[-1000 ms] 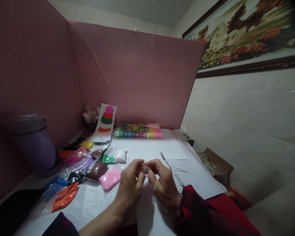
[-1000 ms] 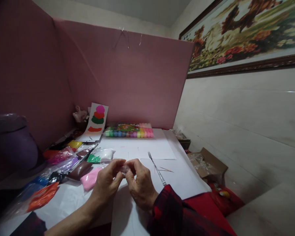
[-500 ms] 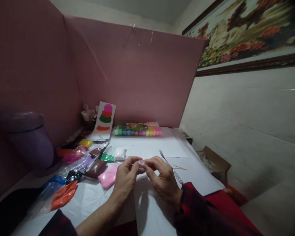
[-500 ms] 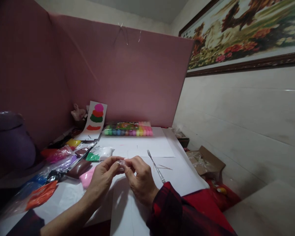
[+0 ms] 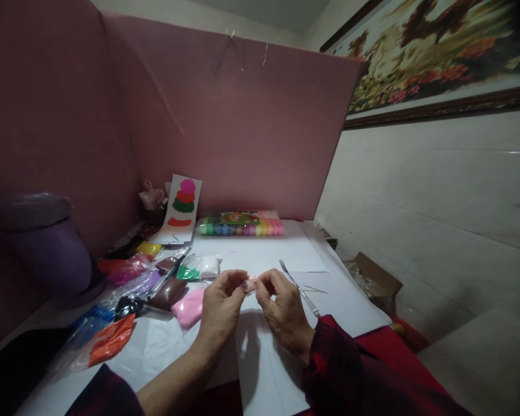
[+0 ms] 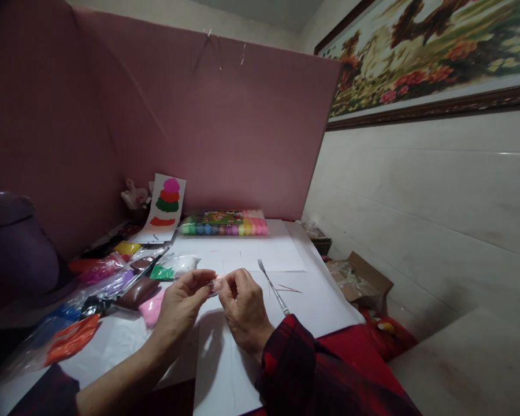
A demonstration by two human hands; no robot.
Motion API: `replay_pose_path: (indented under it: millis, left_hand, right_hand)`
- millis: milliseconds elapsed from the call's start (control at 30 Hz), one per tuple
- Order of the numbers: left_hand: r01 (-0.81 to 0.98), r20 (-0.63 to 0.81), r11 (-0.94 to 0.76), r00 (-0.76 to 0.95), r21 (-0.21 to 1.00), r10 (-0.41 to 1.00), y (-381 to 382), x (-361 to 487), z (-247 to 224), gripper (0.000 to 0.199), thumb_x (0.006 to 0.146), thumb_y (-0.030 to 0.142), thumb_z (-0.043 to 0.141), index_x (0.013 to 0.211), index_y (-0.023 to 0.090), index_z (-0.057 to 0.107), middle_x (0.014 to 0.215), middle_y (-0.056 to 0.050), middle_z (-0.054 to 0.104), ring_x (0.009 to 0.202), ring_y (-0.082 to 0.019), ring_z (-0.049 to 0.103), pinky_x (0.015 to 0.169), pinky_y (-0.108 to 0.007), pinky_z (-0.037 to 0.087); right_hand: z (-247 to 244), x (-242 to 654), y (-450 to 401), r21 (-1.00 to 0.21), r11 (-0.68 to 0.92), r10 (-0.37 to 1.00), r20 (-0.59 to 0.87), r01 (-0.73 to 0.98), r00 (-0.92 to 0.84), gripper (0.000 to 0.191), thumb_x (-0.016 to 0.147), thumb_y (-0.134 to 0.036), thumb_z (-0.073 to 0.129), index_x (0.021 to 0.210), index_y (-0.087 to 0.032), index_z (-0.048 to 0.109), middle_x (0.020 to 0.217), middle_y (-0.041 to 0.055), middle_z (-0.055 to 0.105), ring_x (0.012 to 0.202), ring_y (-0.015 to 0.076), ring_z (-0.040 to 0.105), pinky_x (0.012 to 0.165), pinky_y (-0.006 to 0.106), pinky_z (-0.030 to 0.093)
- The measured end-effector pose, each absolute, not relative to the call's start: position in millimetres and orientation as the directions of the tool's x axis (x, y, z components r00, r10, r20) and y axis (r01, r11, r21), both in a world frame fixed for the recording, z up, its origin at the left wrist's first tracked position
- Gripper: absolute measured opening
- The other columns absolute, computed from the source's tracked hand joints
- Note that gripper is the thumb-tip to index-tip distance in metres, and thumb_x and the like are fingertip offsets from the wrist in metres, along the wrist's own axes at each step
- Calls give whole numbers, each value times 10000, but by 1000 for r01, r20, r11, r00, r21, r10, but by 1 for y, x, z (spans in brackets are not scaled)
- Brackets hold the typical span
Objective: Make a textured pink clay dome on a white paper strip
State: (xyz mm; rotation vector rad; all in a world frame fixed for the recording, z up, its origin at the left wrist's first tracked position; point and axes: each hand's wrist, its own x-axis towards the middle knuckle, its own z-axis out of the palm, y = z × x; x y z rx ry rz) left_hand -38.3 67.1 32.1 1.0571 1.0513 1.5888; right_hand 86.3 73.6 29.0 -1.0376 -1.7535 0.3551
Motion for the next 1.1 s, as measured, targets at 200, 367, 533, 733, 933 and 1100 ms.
replay_pose_path:
  millis: [200,367,533,733,933,1100]
  left_hand:
    - [-213,112,-136,-119,968,986,68,-41,31,281,628,304,774,808,125,653,738,-7,664,701,-143,617,697,-291,516]
    - [-146,139,-147,-64,978,988,68,-41,31,236,654,303,755,760,119,653,695,-11,659,656,-130,599,645,-266,496]
    - [-177,89,-108,-116,978,989,67,-42,36,199,617,264,746,735,135,652,681,-1,666,647,-137,613,626,-267,509]
    - [-280,-6,-30,-128,959,992,68,-47,45,396,517,276,811,814,142,586,659,1,669,616,-139,614,630,-275,476]
    - [-305,-67,27,-122,952,990,67,-49,43,448,510,230,813,865,147,552,616,29,647,603,-110,579,627,-237,385]
    - [-349,-75,67,-8,935,997,70,-52,40,401,511,123,761,856,159,559,608,35,637,603,-108,560,608,-226,329]
  right_hand:
    - [30,88,73,-809,511,856,511,292,-82,218,889,-355,534,758,-181,541,681,3,594,594,131,572,565,257,461]
    - [27,88,79,-917,399,913,395,18,-102,202,856,-357,580,779,-176,532,671,-16,593,531,109,571,502,240,483]
    - [23,86,84,-923,368,913,381,-110,-146,172,810,-327,610,828,-180,523,726,-27,563,497,79,528,457,218,471]
    - [23,86,80,-886,462,876,451,32,-172,108,817,-230,549,914,-188,527,786,2,587,613,110,556,520,225,482]
    - [28,87,74,-788,549,835,529,279,-148,167,727,-93,487,859,-191,516,759,0,610,660,135,589,635,270,487]
    - [30,88,75,-747,571,815,565,340,-128,194,698,-74,466,842,-192,522,724,-6,602,619,125,562,600,250,468]
